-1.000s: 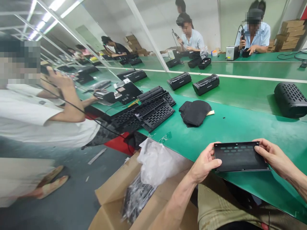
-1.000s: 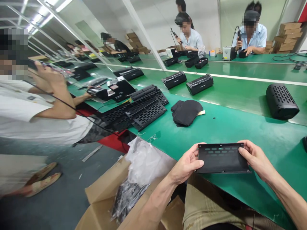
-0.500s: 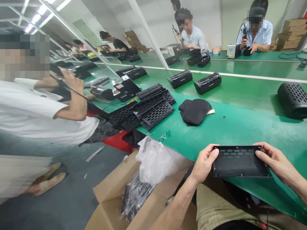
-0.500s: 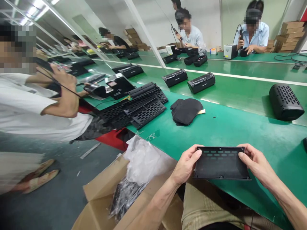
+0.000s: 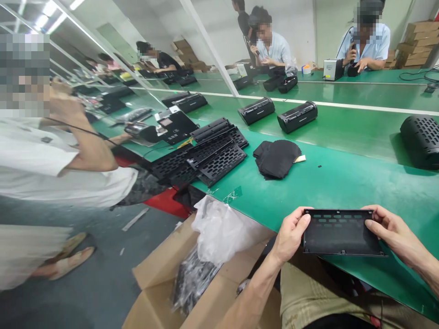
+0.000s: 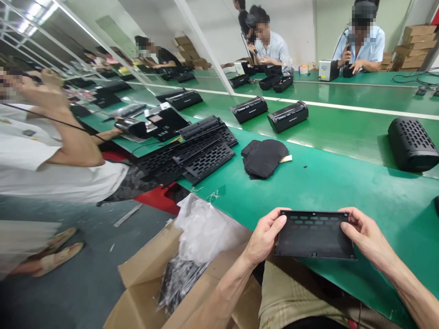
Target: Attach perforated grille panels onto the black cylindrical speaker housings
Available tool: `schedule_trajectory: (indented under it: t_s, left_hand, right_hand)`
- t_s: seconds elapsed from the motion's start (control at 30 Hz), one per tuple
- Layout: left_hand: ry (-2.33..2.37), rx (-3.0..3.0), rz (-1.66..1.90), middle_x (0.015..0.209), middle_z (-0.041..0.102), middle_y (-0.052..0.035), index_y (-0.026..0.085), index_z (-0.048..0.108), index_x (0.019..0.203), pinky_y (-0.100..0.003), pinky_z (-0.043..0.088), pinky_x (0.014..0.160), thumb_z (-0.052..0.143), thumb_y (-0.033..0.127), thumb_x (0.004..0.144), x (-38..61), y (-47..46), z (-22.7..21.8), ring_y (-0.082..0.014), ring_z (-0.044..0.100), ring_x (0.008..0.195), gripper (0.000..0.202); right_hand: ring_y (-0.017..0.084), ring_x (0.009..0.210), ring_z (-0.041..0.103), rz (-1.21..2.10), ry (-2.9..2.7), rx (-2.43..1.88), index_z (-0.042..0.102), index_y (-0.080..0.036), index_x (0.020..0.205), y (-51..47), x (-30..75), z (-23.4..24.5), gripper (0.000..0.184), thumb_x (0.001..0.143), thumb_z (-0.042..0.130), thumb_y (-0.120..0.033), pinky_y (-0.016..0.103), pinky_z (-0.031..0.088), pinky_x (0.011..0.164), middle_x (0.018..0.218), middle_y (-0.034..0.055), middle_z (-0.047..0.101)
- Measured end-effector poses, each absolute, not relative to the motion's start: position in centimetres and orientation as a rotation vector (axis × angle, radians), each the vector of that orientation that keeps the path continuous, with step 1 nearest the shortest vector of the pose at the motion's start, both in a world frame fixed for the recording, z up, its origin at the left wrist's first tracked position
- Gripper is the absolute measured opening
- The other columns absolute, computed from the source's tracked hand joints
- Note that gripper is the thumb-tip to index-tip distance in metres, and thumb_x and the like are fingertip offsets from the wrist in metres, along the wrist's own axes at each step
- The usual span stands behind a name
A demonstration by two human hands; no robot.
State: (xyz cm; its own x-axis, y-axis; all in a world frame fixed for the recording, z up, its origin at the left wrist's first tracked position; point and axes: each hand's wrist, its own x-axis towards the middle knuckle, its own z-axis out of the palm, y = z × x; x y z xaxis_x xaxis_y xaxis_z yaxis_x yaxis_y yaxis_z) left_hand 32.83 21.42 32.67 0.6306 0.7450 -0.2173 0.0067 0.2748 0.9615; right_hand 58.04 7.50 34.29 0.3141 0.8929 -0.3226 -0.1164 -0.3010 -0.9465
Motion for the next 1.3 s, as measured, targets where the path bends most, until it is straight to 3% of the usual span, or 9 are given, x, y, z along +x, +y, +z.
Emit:
schedule_trajectory:
  t_s: [0.27, 0.43, 0.63, 0.8, 0.97, 1.1, 1.3]
  left_hand:
    - [0.683, 1.049, 0.596, 0.099, 0.073, -0.0046, 0.018, 0.069, 0.120, -0.026, 0.050, 0.080, 0.079, 0.053, 0.087, 32.7, 21.5, 31.5, -0.0177, 0.064, 0.089, 0.049]
    - [0.686, 1.047, 0.615, 0.096, 0.074, -0.0051, 0.016, 0.071, 0.119, -0.025, 0.048, 0.079, 0.077, 0.051, 0.089, 32.7, 21.5, 31.1, -0.0167, 0.064, 0.086, 0.047]
    - [0.684, 1.059, 0.618, 0.097, 0.074, -0.0057, 0.016, 0.072, 0.118, -0.026, 0.048, 0.080, 0.076, 0.050, 0.090, 32.7, 21.5, 31.0, -0.0168, 0.063, 0.085, 0.045]
    - [0.648, 1.019, 0.624, 0.098, 0.075, -0.0064, 0.016, 0.071, 0.120, -0.026, 0.049, 0.078, 0.076, 0.046, 0.090, 32.6, 21.4, 31.0, -0.0166, 0.065, 0.084, 0.043]
    - [0.593, 0.997, 0.597, 0.108, 0.077, -0.0101, 0.016, 0.069, 0.125, -0.029, 0.052, 0.084, 0.081, 0.037, 0.083, 32.5, 21.4, 31.1, -0.0221, 0.070, 0.094, 0.048]
    - [0.566, 1.020, 0.594, 0.116, 0.076, -0.0123, 0.016, 0.068, 0.127, -0.031, 0.051, 0.090, 0.080, 0.038, 0.085, 32.4, 21.4, 31.1, -0.0248, 0.070, 0.104, 0.049]
    - [0.545, 0.947, 0.613, 0.113, 0.077, -0.0112, 0.017, 0.070, 0.122, -0.030, 0.053, 0.088, 0.083, 0.042, 0.083, 32.5, 21.3, 31.3, -0.0244, 0.072, 0.103, 0.048]
  right_hand:
    - [0.019, 0.079, 0.054, 1.238, -0.705, -1.576, 0.063, -0.021, 0.115, 7.6, 58.1, 34.1, 0.064, 0.080, 0.078, -0.073, 0.028, 0.044, 0.063, 0.092, 0.0026, 0.064]
    - [0.020, 0.082, 0.057, 1.241, -0.729, -1.531, 0.062, -0.021, 0.119, 7.4, 58.1, 33.6, 0.056, 0.087, 0.076, -0.064, 0.028, 0.046, 0.067, 0.096, 0.0037, 0.068]
    - [0.022, 0.084, 0.059, 1.247, -0.718, -1.539, 0.063, -0.021, 0.122, 7.2, 58.2, 33.2, 0.056, 0.085, 0.078, -0.060, 0.029, 0.048, 0.068, 0.093, 0.0036, 0.067]
    - [0.019, 0.079, 0.055, 1.197, -0.764, -1.565, 0.062, -0.022, 0.127, 6.9, 58.3, 32.3, 0.052, 0.092, 0.072, -0.059, 0.027, 0.045, 0.065, 0.093, 0.0026, 0.064]
    - [0.018, 0.077, 0.053, 1.199, -0.748, -1.561, 0.061, -0.022, 0.130, 6.7, 58.3, 31.7, 0.053, 0.093, 0.070, -0.060, 0.026, 0.044, 0.064, 0.093, 0.0019, 0.064]
    - [0.016, 0.069, 0.048, 1.197, -0.666, -1.552, 0.064, -0.021, 0.124, 6.9, 58.3, 32.2, 0.060, 0.085, 0.078, -0.064, 0.025, 0.039, 0.058, 0.085, -0.0002, 0.060]
    - [0.012, 0.061, 0.039, 1.218, -0.638, -1.518, 0.070, -0.020, 0.109, 7.2, 58.3, 33.5, 0.058, 0.078, 0.085, -0.067, 0.022, 0.033, 0.052, 0.074, -0.0029, 0.054]
